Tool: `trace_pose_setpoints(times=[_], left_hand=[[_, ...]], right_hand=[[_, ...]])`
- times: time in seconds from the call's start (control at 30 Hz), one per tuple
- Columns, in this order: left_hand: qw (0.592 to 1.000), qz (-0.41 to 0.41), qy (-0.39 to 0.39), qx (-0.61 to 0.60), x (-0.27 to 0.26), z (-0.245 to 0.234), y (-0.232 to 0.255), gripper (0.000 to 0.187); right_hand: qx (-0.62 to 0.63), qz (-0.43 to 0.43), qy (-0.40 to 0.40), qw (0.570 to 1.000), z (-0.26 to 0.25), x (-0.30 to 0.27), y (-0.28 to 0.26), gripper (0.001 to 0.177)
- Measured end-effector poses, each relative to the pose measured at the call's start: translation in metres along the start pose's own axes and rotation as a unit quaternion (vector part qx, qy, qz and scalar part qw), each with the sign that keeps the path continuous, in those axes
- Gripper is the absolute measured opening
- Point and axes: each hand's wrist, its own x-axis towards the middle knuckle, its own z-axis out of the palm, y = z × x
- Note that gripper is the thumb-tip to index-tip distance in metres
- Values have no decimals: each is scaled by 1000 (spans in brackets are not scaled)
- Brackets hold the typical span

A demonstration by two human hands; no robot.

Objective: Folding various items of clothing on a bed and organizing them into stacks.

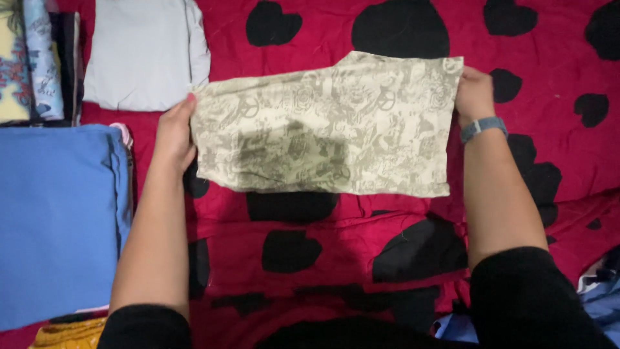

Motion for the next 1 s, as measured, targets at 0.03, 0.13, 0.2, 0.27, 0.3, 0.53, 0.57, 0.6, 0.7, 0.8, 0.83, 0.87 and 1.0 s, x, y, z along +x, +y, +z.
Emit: trace_pose_setpoints(times=[0.03, 0.13, 0.2, 0.27, 0.3, 0.53, 0.57, 0.6, 0.7, 0.8, 0.83, 0.87, 1.0], left_hand=[[997, 1, -12, -70, 6, -9, -10, 40], [998, 61, -17, -27, 6, -32, -37, 34], [990, 114, -8, 84, -6, -32, -41, 37], [966, 190, -37, 169, -24, -18, -30, 57], [967, 190, -33, 168, -19, -18, -27, 57], [847, 341, -143, 383, 22, 10, -6, 33], [861, 314, -175, 358, 24, 18, -4, 22], [861, 315, -175, 358, 24, 25, -2, 22], [994, -5, -85, -69, 28, 40, 9, 45], [958, -209, -92, -171, 23, 40, 12, 47], [964, -179, -85, -176, 15, 37, 11, 49], [969, -149, -78, -180, 8, 33, 9, 52], [982, -109, -131, -77, 1, 19, -16, 55]], right_hand=[[-21, 9, 8, 1000, -1, 10, 12, 22], [24, 66, 19, 997, 6, -1, -1, 35], [86, 117, 25, 989, 7, -29, -17, 44], [130, 176, -65, 974, 4, -66, -27, 70], [128, 177, -68, 973, -4, -73, -19, 70], [-93, 129, -230, 960, 2, -86, -78, 70], [-50, 68, -243, 966, 6, -77, -90, 72], [-50, 68, -242, 967, 18, -65, -101, 72], [324, -99, -320, 885, 53, -19, -116, 33], [309, -39, -94, 945, 60, 19, -65, 56], [73, -145, -18, 987, 52, 24, -29, 59], [-169, -237, 63, 954, 44, 29, 9, 64], [-447, -148, 199, 859, 60, -99, 6, 53]])
